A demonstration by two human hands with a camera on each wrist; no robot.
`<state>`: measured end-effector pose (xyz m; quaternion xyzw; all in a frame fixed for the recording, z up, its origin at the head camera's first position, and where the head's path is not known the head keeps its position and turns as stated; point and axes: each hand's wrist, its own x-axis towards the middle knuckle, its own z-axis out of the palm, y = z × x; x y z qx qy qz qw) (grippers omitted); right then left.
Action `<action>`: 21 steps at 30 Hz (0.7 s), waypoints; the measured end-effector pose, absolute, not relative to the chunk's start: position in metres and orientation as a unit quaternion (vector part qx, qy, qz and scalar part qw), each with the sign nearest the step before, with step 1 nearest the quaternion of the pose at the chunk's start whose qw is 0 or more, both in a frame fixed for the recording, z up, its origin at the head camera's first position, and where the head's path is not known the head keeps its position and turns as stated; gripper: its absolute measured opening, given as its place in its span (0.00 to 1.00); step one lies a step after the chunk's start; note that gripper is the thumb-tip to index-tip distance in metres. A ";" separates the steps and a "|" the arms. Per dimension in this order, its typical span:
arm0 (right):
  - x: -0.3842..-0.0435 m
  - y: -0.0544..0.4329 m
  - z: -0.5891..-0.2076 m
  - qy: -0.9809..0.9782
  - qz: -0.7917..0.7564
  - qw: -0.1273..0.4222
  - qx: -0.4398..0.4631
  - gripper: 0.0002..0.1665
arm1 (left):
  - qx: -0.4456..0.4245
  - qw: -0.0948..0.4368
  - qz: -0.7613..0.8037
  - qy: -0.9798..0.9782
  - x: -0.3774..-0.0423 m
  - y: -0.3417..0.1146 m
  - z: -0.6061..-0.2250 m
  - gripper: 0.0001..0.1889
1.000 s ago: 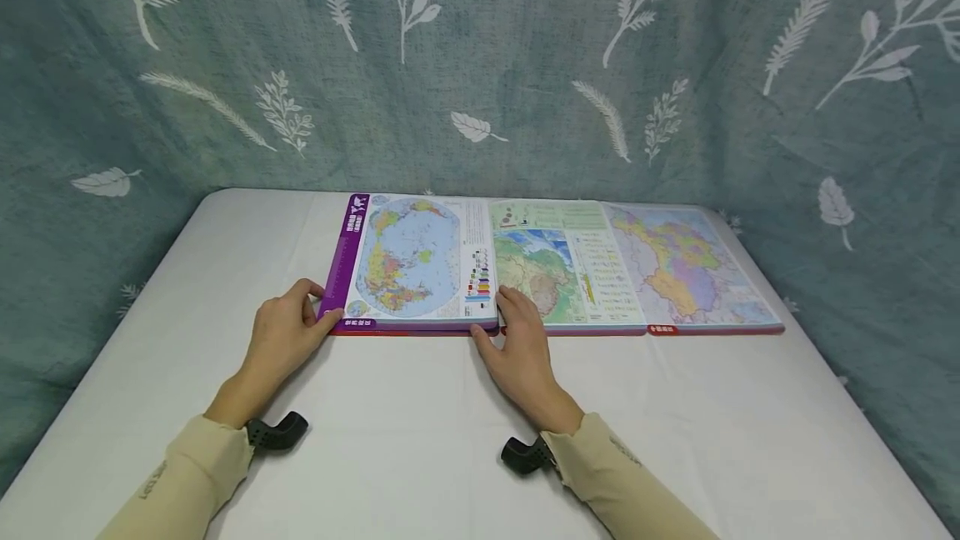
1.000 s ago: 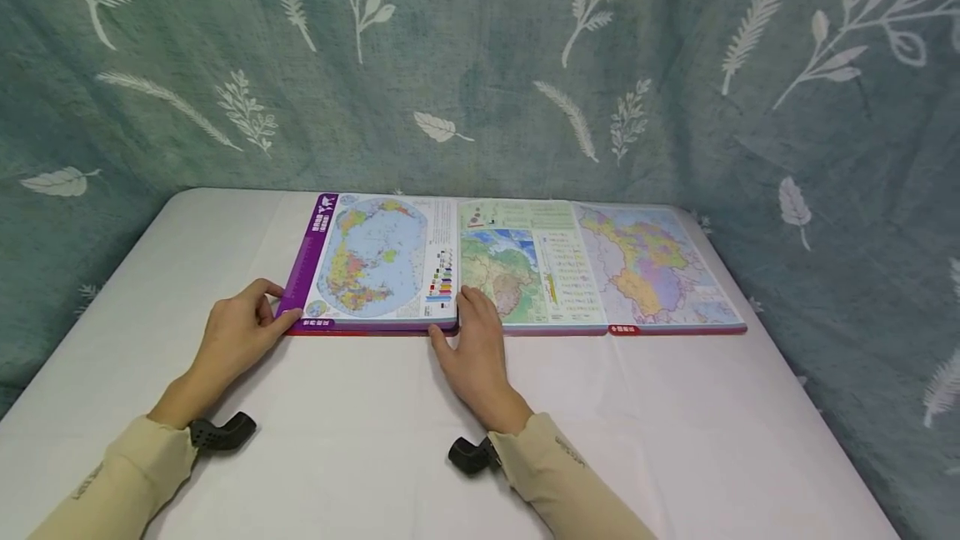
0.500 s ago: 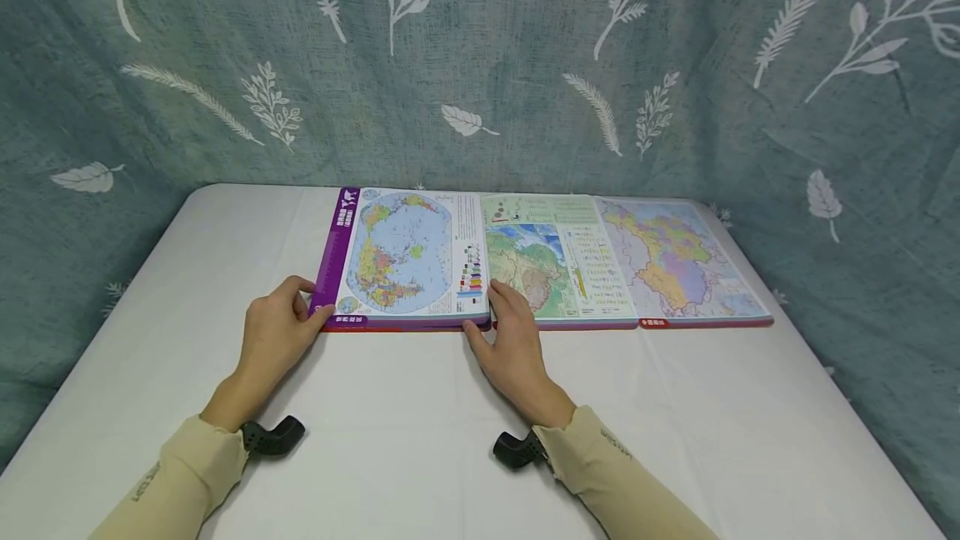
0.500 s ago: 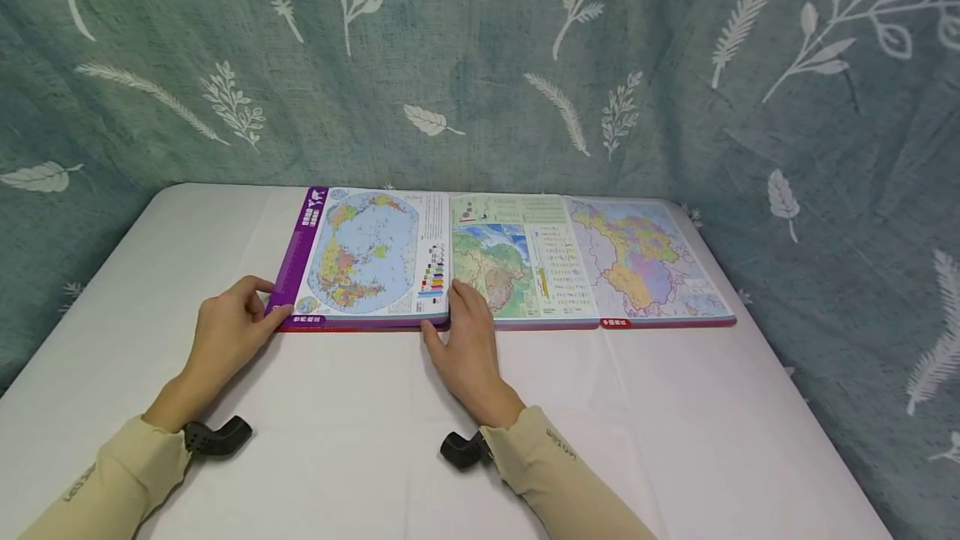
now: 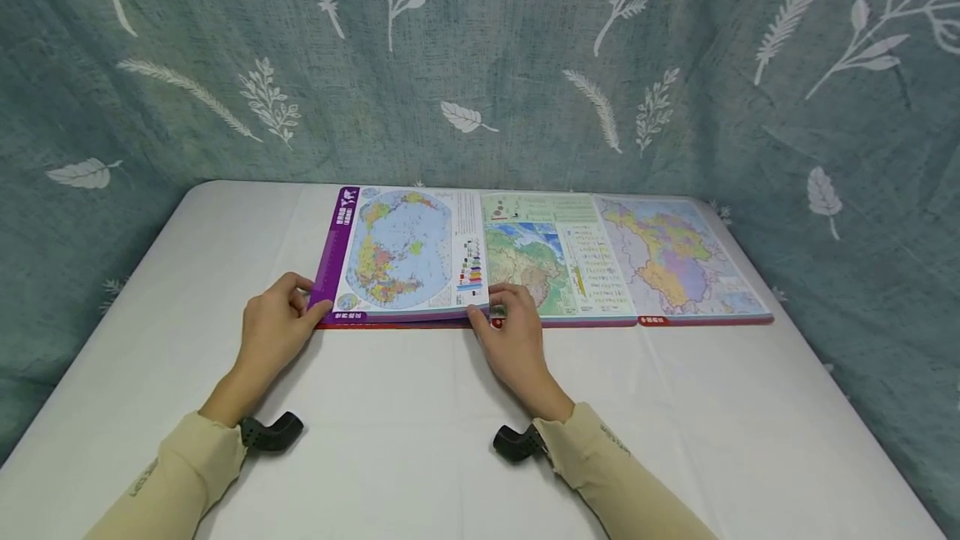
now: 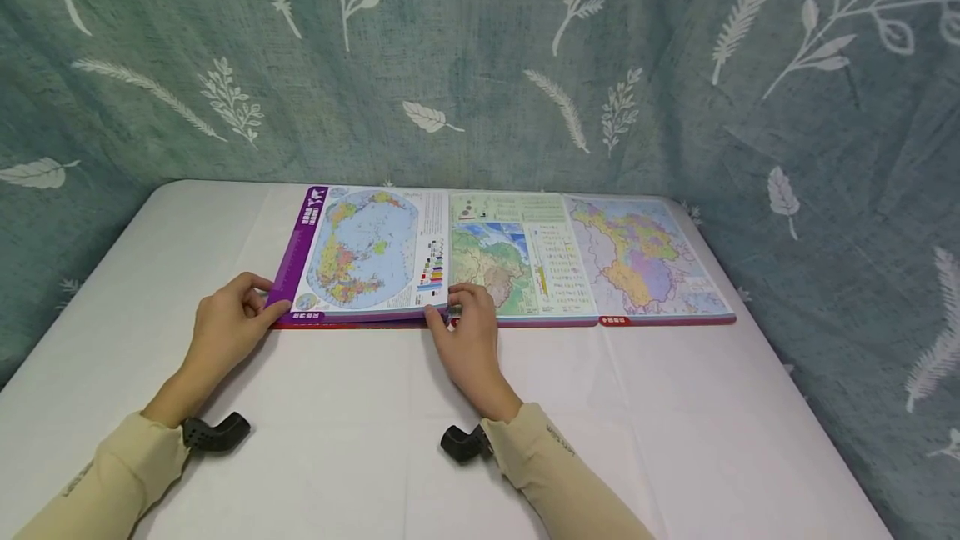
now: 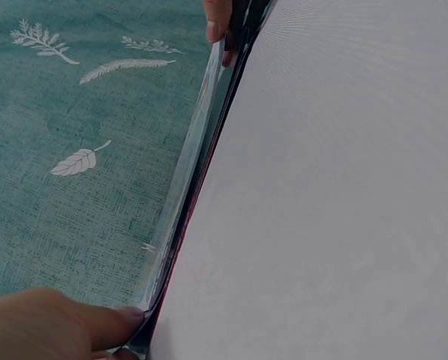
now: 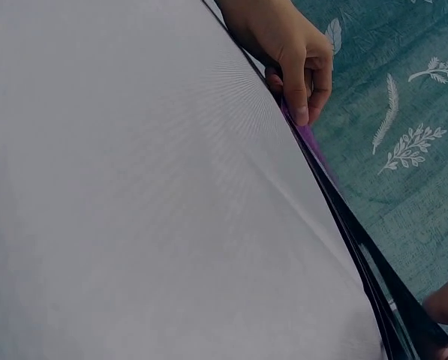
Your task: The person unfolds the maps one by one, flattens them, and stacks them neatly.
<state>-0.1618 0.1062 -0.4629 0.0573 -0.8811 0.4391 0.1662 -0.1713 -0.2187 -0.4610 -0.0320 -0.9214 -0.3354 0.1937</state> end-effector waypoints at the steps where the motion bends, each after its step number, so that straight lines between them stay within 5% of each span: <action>1: -0.162 0.107 -0.463 -0.881 0.439 0.167 0.059 0.14 | -0.031 0.194 -0.334 -0.922 -0.172 -0.219 -0.461 0.16; 21: -0.163 0.114 -0.462 -0.831 0.514 0.211 0.036 0.08 | -0.022 0.184 -0.344 -0.920 -0.173 -0.217 -0.462 0.13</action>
